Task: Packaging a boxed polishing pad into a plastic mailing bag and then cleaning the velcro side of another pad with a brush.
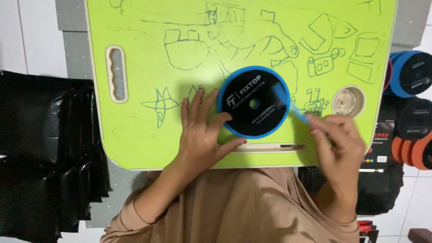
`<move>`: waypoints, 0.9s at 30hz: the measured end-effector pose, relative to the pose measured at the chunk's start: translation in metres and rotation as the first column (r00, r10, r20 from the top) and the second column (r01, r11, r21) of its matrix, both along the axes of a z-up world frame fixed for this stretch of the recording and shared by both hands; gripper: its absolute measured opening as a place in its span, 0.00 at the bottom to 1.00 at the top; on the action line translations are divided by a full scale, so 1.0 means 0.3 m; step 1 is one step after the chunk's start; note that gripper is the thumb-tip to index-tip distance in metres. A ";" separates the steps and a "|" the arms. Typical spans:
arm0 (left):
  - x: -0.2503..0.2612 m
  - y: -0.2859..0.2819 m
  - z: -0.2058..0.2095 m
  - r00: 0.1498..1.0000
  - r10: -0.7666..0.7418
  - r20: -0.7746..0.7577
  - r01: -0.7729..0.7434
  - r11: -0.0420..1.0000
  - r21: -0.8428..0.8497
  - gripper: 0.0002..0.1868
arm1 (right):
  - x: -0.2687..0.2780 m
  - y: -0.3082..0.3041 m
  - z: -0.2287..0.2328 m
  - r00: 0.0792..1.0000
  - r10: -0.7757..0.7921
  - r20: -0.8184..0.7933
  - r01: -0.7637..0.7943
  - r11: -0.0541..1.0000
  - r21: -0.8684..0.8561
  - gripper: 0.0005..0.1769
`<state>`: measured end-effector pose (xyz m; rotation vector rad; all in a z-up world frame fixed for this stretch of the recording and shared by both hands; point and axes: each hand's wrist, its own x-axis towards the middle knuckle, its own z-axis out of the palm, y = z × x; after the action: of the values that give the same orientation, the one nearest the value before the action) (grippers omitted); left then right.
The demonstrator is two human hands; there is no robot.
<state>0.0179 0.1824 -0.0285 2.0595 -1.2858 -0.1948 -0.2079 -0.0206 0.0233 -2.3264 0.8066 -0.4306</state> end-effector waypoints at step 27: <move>-0.004 -0.006 0.002 0.999 0.022 0.026 -0.021 0.999 -0.031 0.26 | -0.154 -0.014 -0.107 0.981 0.180 0.069 -0.178 0.984 -0.029 0.14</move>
<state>0.0166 0.1806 -0.0278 2.0555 -1.2738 -0.1378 -0.2540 -0.0248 -0.0087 -2.3652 0.5552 -0.4433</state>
